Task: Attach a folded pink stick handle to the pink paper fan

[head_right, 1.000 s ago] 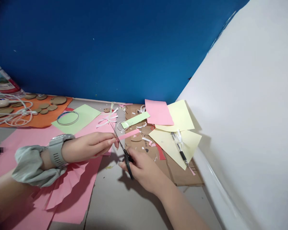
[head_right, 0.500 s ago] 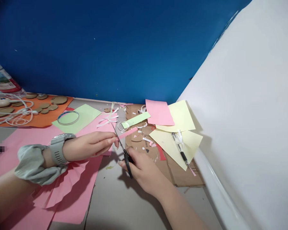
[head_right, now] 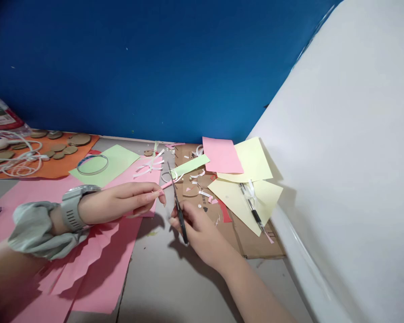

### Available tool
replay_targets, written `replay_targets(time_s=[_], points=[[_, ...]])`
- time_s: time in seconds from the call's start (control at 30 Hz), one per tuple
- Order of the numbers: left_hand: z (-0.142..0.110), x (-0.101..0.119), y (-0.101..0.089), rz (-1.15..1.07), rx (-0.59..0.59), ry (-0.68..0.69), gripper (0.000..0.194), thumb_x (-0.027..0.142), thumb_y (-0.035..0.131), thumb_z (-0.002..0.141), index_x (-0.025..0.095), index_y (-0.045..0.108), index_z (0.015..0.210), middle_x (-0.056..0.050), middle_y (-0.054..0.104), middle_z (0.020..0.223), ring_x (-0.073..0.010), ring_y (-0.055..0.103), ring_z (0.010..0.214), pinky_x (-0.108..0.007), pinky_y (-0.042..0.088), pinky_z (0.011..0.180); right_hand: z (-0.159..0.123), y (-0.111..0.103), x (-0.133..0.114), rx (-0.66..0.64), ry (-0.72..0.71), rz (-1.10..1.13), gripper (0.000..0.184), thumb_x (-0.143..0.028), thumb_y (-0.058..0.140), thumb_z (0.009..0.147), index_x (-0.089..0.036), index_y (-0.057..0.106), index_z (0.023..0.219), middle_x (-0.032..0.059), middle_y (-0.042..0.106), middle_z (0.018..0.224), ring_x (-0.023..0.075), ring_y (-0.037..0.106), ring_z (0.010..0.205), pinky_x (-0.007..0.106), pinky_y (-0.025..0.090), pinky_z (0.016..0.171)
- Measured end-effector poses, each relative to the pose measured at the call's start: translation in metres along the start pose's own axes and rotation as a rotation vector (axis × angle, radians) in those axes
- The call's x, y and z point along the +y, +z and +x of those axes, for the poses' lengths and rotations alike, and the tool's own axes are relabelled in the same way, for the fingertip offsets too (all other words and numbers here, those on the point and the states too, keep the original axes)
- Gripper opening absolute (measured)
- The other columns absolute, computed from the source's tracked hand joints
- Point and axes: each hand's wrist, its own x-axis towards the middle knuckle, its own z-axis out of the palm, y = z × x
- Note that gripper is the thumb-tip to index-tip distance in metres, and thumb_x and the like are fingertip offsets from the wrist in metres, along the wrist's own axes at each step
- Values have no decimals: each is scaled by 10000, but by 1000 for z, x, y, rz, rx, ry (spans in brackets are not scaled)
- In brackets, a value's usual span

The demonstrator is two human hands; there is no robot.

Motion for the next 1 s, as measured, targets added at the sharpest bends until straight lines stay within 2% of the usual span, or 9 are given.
replay_targets(time_s=[0.17, 0.3, 0.43, 0.6, 0.7, 0.77, 0.83, 0.9, 1.0], points=[[-3, 6, -3, 254, 25, -18, 285, 432, 351, 913, 191, 427, 780, 48, 390, 682, -104, 389, 625, -234, 343, 608, 6, -13, 10, 284, -1, -192, 194, -337, 468, 857, -209, 567, 965, 30, 611, 864, 183, 562, 790, 289, 421, 690], [-6, 12, -6, 266, 82, 20, 313, 436, 363, 911, 193, 365, 713, 53, 362, 664, -99, 361, 600, -226, 325, 581, 9, -26, 19, 523, 126, -469, 205, -356, 516, 809, -240, 596, 959, 24, 653, 849, 198, 586, 733, 295, 401, 641], [-10, 22, -9, 184, 163, 35, 317, 388, 280, 948, 189, 447, 768, 47, 404, 662, -100, 389, 607, -222, 351, 609, 10, -39, 29, 575, 161, -620, 167, -317, 502, 803, -249, 587, 930, 17, 663, 895, 200, 593, 769, 284, 387, 637], [-16, 32, -11, 48, 28, 90, 322, 321, 224, 971, 196, 490, 840, 49, 459, 631, -101, 459, 636, -220, 390, 703, 14, -50, 37, 581, 173, -672, 177, -313, 504, 792, -230, 589, 923, 42, 626, 992, 207, 573, 807, 298, 382, 650], [-16, 31, -9, 22, 22, 85, 321, 323, 237, 970, 196, 477, 800, 53, 429, 623, -92, 424, 600, -207, 385, 675, 11, -46, 29, 477, 149, -369, 235, -377, 517, 799, -206, 590, 943, 52, 624, 906, 193, 570, 748, 298, 404, 628], [-13, 28, -6, 8, 41, 57, 326, 342, 237, 968, 197, 485, 816, 56, 410, 616, -90, 401, 578, -206, 381, 650, 7, -37, 19, 290, 107, -46, 298, -421, 501, 818, -190, 573, 992, 46, 611, 822, 177, 563, 692, 292, 424, 602], [-10, 24, -4, 7, 50, 33, 334, 363, 234, 966, 199, 497, 841, 59, 392, 601, -92, 386, 564, -211, 376, 631, 2, -25, 8, 62, 88, 164, 304, -435, 477, 843, -192, 557, 1006, 35, 590, 790, 166, 557, 683, 293, 441, 605], [-7, 20, -2, 23, 52, 18, 344, 381, 236, 963, 196, 500, 841, 62, 374, 588, -93, 364, 549, -215, 367, 607, -4, -16, -1, -87, 60, 123, 232, -393, 515, 837, -197, 576, 944, 37, 586, 834, 161, 547, 727, 289, 444, 641], [-3, 13, 2, 42, 53, 24, 379, 397, 225, 961, 188, 454, 744, 60, 372, 587, -91, 354, 546, -223, 360, 610, -9, -9, -8, -112, 33, -38, 152, -325, 480, 864, -215, 571, 914, 19, 560, 862, 140, 498, 723, 280, 421, 655]])
